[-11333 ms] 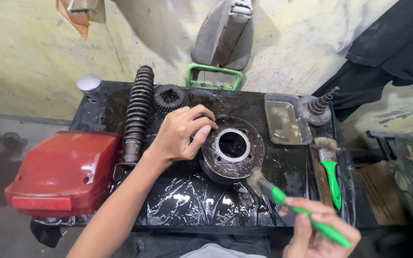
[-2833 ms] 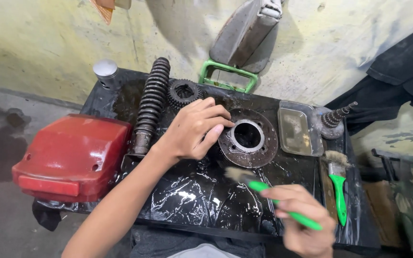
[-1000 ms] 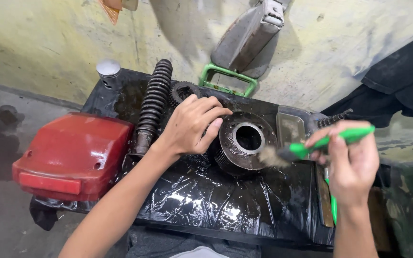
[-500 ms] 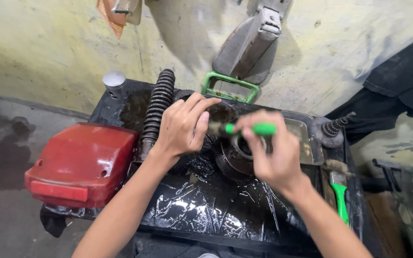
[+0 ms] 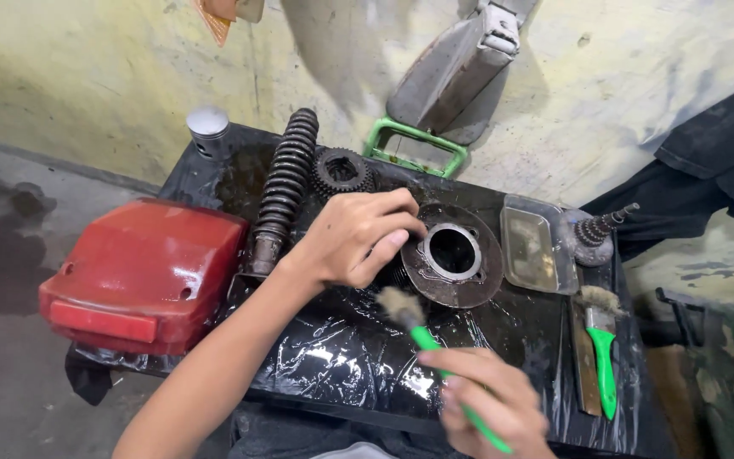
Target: Cleaning a motorcycle engine cylinder block using a brush and cleaning solution on a workbench.
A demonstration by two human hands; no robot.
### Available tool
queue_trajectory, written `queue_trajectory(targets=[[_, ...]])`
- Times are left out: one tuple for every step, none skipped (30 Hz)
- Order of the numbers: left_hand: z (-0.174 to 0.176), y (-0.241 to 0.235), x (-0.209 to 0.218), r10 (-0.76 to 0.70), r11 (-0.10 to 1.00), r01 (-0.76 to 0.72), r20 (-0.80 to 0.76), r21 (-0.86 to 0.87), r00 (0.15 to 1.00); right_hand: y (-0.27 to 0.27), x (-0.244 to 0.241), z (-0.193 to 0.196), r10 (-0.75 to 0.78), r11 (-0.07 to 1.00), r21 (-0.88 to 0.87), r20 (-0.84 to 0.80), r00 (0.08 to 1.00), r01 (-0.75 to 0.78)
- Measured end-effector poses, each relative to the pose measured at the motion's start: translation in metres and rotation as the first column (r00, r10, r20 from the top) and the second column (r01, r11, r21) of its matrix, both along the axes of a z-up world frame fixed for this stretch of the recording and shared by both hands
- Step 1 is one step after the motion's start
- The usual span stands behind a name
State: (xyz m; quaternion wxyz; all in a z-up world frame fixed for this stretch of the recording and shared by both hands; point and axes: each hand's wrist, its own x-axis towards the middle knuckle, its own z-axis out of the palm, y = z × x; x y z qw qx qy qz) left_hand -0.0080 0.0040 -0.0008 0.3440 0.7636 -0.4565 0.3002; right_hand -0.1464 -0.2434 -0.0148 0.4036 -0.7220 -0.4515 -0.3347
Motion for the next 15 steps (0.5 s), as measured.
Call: queue_trajectory(targets=[[-0.001,0.0,0.001,-0.003,1.0,0.003,0.0,0.006,1.0,0.002,0.008,-0.009,-0.003,1.0,0.006,0.0,1.0,0.003],[-0.001,-0.001,0.002,-0.015,1.0,0.015,-0.005,0.01,1.0,0.004,0.016,-0.018,0.015,0.994,-0.106,0.067,0.998,-0.008],[-0.002,-0.001,0.002,-0.029,0.999,0.029,-0.011,0.015,1.0,0.006,0.023,-0.027,0.038,0.976,-0.218,0.129,0.991,-0.009],[-0.002,-0.002,0.001,-0.033,0.999,0.034,-0.013,0.02,0.999,0.006,0.02,-0.032,0.033,0.977,-0.213,0.128,0.991,-0.005],[-0.001,-0.002,0.001,-0.034,0.999,0.034,-0.003,0.015,0.999,0.006,0.02,-0.036,0.03,0.979,-0.204,0.147,0.989,0.0],[-0.001,-0.002,0.002,-0.035,0.999,0.035,0.007,0.01,0.999,0.005,0.021,-0.041,0.027,0.981,-0.196,0.166,0.986,0.006],[0.0,-0.002,0.002,-0.037,0.999,0.037,0.005,0.009,0.999,0.0,0.016,-0.04,0.025,0.981,-0.196,0.164,0.986,0.007],[0.0,-0.003,0.003,-0.019,1.0,0.019,0.029,0.015,0.999,-0.005,0.012,-0.039,0.012,0.977,-0.21,0.185,0.983,0.028],[-0.002,-0.004,0.003,-0.009,1.0,0.008,0.047,0.022,0.999,-0.009,0.004,-0.04,-0.009,0.973,-0.223,0.2,0.98,0.054],[-0.005,-0.006,0.003,-0.019,1.0,0.018,0.037,0.022,0.999,-0.02,-0.006,-0.045,-0.018,0.973,-0.224,0.191,0.981,0.062],[-0.006,-0.006,0.004,-0.006,1.0,0.005,0.041,0.026,0.999,-0.03,-0.012,-0.049,-0.095,0.973,-0.193,0.173,0.98,0.128],[-0.006,-0.005,0.004,0.007,1.0,-0.009,0.045,0.029,0.999,-0.039,-0.019,-0.053,-0.17,0.967,-0.163,0.153,0.974,0.195],[-0.007,-0.005,0.004,0.011,1.0,-0.012,0.044,0.027,0.999,-0.04,-0.021,-0.055,-0.166,0.967,-0.166,0.152,0.974,0.191],[-0.008,-0.005,0.004,0.017,0.999,-0.019,0.05,0.032,0.999,-0.041,-0.024,-0.057,-0.227,0.961,-0.127,0.136,0.964,0.245],[-0.008,-0.006,0.005,0.016,0.999,-0.018,0.055,0.039,0.998,-0.042,-0.028,-0.059,-0.294,0.948,-0.087,0.117,0.949,0.305]])
